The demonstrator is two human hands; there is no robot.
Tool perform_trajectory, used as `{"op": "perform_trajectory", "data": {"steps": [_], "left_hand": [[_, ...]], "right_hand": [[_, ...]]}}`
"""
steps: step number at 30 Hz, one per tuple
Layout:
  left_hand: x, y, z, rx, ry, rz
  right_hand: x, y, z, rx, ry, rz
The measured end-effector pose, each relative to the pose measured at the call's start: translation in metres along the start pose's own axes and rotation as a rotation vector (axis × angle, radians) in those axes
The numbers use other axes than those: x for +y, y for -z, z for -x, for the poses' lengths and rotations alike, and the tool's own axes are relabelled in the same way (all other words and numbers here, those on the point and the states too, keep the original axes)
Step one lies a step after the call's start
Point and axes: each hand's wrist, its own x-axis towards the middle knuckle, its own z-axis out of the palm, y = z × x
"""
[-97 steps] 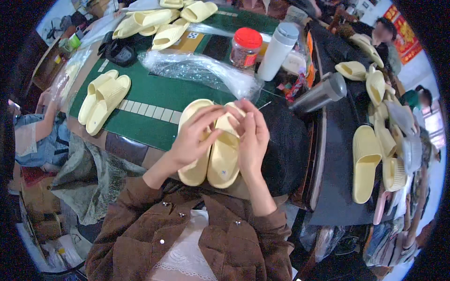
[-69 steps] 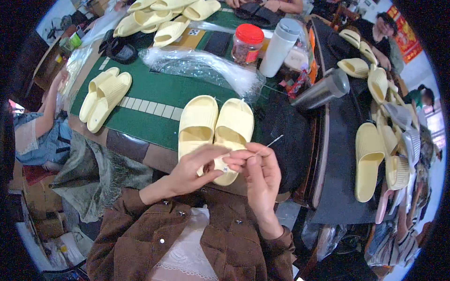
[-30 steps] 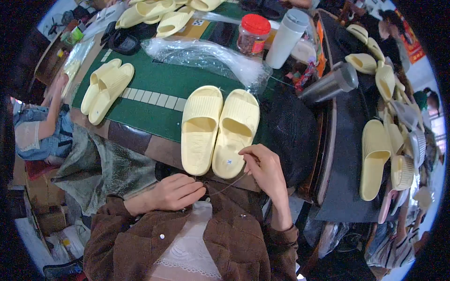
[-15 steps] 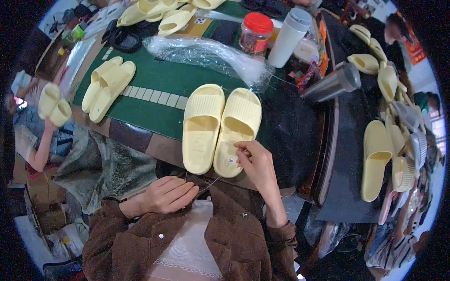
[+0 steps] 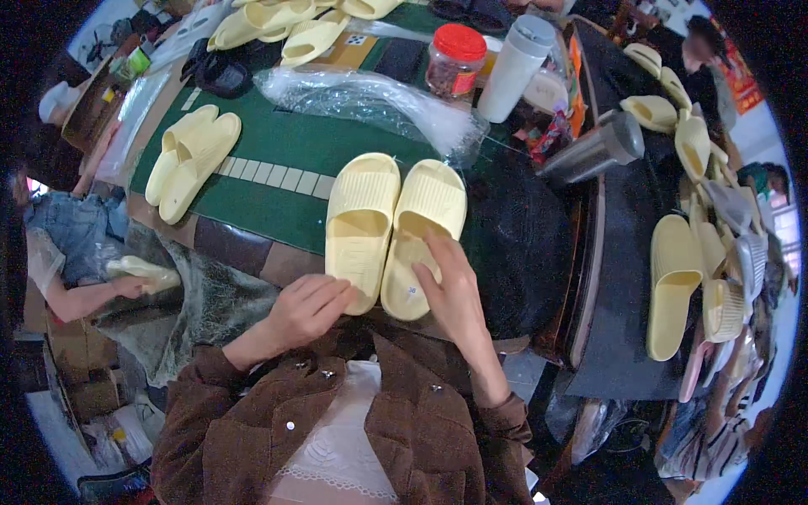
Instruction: The person assembles yellow and white plastic slippers by hand at a workbench. They repeatedly pick up pairs, thread a clear elastic band through the slippers, and place the finished pairs aside. The process is repetitive and involves handling multiple pairs of slippers.
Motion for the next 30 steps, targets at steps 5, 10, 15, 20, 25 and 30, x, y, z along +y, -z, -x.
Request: {"op": "perform_trajectory", "data": {"steps": [5, 10, 15, 20, 25, 30], "left_hand": [[-0.017, -0.016, -0.012, 0.015, 0.066, -0.014], [-0.024, -0.031, -0.022, -0.014, 0.025, 0.002], [-0.026, -0.033, -0.031, -0.082, -0.120, -0.042], [-0.025, -0.037, -0.038, -0.155, -0.039, -0.009], [-0.025, -0.038, -0.041, -0.198, -0.062, -0.060], [-0.026, -0.043, -0.041, -0.220, -0.054, -0.070]], "right_hand": [[0.001, -0.017, -0.012, -0.039, 0.055, 0.061], [0.003, -0.027, -0.033, -0.107, -0.074, 0.083], [0.010, -0.035, -0.045, -0.104, -0.088, 0.059], [0.012, -0.036, -0.046, -0.091, -0.121, -0.013], [0.018, -0.036, -0.046, -0.114, -0.124, 0.016], [0.014, -0.034, -0.048, -0.142, -0.125, -0.009]]}}
